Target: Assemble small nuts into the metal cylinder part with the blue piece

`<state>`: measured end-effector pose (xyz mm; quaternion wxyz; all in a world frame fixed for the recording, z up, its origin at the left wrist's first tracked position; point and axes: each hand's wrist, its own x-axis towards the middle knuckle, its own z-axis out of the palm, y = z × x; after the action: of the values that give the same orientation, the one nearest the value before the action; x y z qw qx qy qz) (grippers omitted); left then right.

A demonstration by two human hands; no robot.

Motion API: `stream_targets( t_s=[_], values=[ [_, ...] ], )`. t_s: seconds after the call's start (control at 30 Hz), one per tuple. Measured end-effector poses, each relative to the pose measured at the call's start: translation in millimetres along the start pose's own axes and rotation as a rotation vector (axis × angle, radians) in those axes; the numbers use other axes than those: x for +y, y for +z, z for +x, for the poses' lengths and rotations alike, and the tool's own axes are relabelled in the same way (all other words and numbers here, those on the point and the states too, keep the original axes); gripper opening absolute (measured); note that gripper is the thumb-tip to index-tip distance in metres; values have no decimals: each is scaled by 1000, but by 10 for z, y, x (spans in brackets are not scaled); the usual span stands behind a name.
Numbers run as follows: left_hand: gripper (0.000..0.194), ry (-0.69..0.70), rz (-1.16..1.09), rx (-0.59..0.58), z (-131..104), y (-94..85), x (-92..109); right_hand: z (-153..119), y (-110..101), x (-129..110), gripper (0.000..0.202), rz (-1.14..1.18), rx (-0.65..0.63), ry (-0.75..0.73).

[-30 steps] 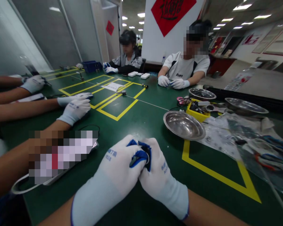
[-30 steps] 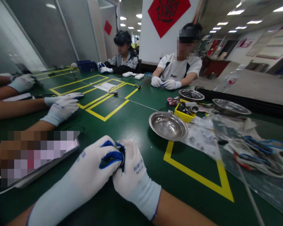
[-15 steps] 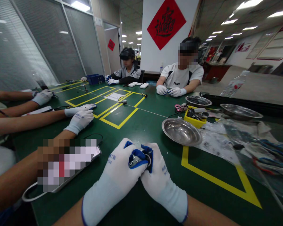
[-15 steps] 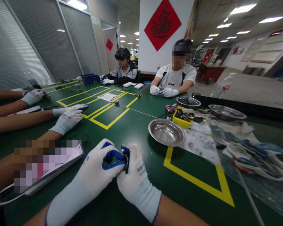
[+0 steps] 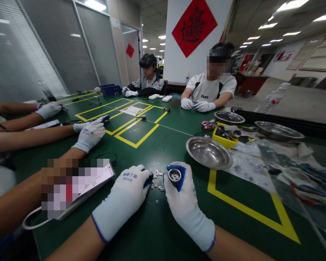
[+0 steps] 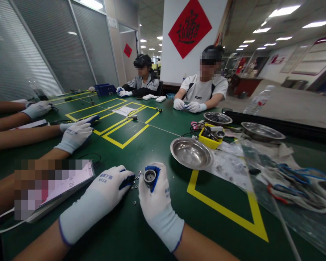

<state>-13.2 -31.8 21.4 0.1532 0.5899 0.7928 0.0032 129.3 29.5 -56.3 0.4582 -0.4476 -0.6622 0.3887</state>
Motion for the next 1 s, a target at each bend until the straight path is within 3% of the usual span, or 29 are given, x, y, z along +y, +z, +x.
stream_targets(
  t_s=[0.33,0.47,0.6,0.87,1.0],
  values=[
    [36,41,-141,21,-64,-69,-88,57,-52,-117,17,45,-133,-192],
    [28,36,-154,20,-75,-84,-79,61,-77,-125,20,63,-182,-209],
    [20,36,-191,51,-75,-65,-72,60,-75,-80,28,88,-137,-229],
    [26,49,-134,23,-82,-33,-59,40,-24,-22,35,90,-104,-189],
    [35,-5,-170,66,-82,-40,-62,33,-4,-9,36,55,-90,-132]
  ],
)
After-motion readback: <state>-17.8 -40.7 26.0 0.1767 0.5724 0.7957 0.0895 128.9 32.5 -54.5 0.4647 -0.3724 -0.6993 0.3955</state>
